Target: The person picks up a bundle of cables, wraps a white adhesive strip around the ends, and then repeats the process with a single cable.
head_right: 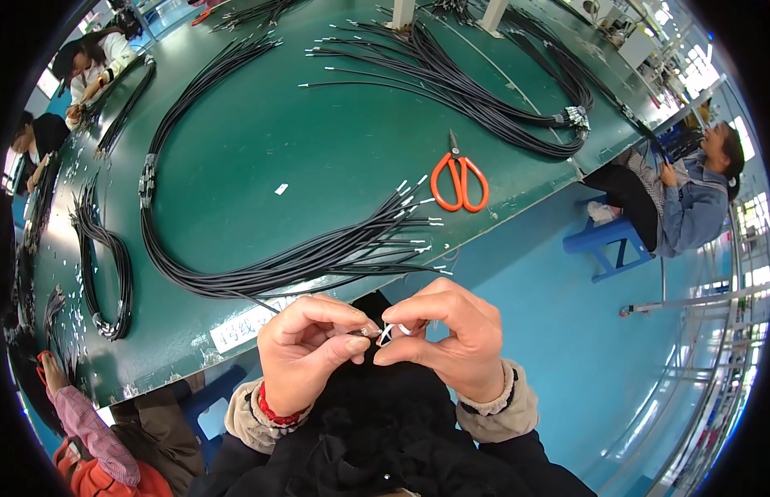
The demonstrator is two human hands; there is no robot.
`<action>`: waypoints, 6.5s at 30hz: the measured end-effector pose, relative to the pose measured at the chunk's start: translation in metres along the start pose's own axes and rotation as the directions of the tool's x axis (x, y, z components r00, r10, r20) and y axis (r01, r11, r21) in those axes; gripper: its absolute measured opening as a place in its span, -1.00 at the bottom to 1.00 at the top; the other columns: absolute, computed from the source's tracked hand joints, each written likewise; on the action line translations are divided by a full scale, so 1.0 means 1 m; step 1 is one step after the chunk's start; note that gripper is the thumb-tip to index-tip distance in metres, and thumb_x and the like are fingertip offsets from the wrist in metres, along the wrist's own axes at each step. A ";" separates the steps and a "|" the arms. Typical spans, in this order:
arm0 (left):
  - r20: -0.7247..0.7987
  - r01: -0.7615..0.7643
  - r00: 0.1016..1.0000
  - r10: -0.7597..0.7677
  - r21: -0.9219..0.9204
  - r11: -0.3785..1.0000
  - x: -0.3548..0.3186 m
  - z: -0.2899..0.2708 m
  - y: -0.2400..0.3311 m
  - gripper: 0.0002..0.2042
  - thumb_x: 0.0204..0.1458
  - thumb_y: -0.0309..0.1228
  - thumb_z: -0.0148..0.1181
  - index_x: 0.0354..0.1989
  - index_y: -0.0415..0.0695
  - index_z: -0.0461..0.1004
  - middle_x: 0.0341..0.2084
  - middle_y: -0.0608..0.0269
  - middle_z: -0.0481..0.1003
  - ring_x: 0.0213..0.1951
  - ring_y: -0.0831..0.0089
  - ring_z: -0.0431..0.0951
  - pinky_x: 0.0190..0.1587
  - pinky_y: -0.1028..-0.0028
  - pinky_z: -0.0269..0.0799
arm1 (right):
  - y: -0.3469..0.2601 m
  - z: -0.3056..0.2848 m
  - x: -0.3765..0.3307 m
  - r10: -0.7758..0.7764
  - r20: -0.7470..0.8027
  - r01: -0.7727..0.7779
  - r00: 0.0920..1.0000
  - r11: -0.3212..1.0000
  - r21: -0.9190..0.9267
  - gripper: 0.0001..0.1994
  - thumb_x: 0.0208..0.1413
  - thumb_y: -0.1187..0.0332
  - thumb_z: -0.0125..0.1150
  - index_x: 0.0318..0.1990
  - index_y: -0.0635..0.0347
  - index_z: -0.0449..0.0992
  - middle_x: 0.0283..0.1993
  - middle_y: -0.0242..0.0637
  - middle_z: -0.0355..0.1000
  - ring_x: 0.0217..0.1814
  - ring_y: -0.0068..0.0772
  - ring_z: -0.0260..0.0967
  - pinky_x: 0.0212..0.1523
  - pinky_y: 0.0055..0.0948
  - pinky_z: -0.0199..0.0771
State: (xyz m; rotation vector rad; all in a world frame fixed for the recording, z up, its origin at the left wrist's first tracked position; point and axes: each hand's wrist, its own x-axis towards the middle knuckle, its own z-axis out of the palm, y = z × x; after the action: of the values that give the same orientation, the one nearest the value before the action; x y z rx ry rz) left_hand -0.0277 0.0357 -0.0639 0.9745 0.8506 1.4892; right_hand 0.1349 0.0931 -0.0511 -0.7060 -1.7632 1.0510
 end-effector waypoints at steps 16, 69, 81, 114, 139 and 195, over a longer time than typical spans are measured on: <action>0.047 0.154 0.988 -0.150 -0.097 0.983 0.004 0.000 0.009 -0.70 -0.16 -0.72 0.22 -0.21 -0.33 0.34 -0.41 0.04 0.49 -0.38 0.47 0.52 -0.41 0.60 0.46 | 0.008 -0.004 0.001 -0.142 0.103 0.148 0.984 0.987 -0.057 -0.73 -0.40 0.38 0.47 -0.48 0.21 0.50 -0.49 -0.31 0.36 -0.54 -0.55 0.31 -0.58 -0.59 0.22; -0.047 -0.338 0.917 0.397 0.439 0.832 0.003 0.008 0.005 -0.84 -0.13 -0.76 0.15 -0.33 -0.34 0.45 -0.42 0.10 0.43 -0.55 0.54 0.46 -0.58 0.67 0.39 | -0.012 0.014 0.009 -0.054 -0.003 0.054 0.999 0.999 -0.003 -0.86 -0.18 0.51 0.33 -0.43 0.25 0.48 -0.50 -0.35 0.36 -0.58 -0.69 0.15 -0.67 -0.70 0.03; -0.141 -0.325 0.894 0.425 0.450 0.832 0.001 0.013 0.002 -0.76 -0.24 -0.73 0.26 -0.33 -0.27 0.48 -0.49 0.12 0.51 -0.53 0.48 0.52 -0.56 0.62 0.43 | -0.016 0.017 0.007 0.058 -0.032 -0.059 0.998 0.998 -0.028 -0.85 -0.15 0.47 0.28 -0.45 0.28 0.40 -0.48 -0.33 0.30 -0.49 -0.62 0.17 -0.49 -0.66 0.14; 0.105 -0.529 0.759 0.643 0.674 0.515 0.004 0.012 -0.005 -0.65 -0.31 -0.75 0.23 -0.25 -0.19 0.50 -0.34 0.11 0.50 -0.42 0.36 0.56 -0.41 0.56 0.53 | -0.015 0.018 0.012 0.000 -0.097 0.000 0.995 1.000 -0.001 -0.87 -0.12 0.50 0.26 -0.43 0.28 0.40 -0.48 -0.33 0.29 -0.51 -0.64 0.15 -0.54 -0.68 0.10; -0.089 -0.222 0.962 0.260 0.305 0.926 0.006 0.023 0.017 -0.87 -0.07 -0.76 0.07 -0.33 -0.37 0.39 -0.47 0.14 0.35 -0.56 0.49 0.48 -0.56 0.64 0.40 | -0.012 0.013 0.014 -0.147 -0.098 0.134 0.984 0.983 -0.128 -0.86 -0.15 0.52 0.31 -0.38 0.24 0.49 -0.45 -0.34 0.34 -0.57 -0.61 0.22 -0.64 -0.67 0.17; -0.107 -0.289 0.928 0.356 0.392 0.873 0.007 0.028 0.012 -0.83 -0.12 -0.77 0.12 -0.32 -0.35 0.39 -0.51 0.10 0.39 -0.55 0.43 0.52 -0.53 0.60 0.46 | -0.013 0.002 0.022 -0.225 -0.055 0.208 0.973 0.954 -0.218 -0.80 -0.27 0.51 0.38 -0.39 0.18 0.55 -0.50 -0.38 0.33 -0.55 -0.59 0.28 -0.64 -0.66 0.25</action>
State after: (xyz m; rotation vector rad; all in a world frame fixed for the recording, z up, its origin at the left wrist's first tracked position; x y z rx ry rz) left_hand -0.0071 0.0409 -0.0406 1.3303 1.1705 1.7576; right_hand 0.1236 0.1043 -0.0305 -0.6556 -1.8520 0.6859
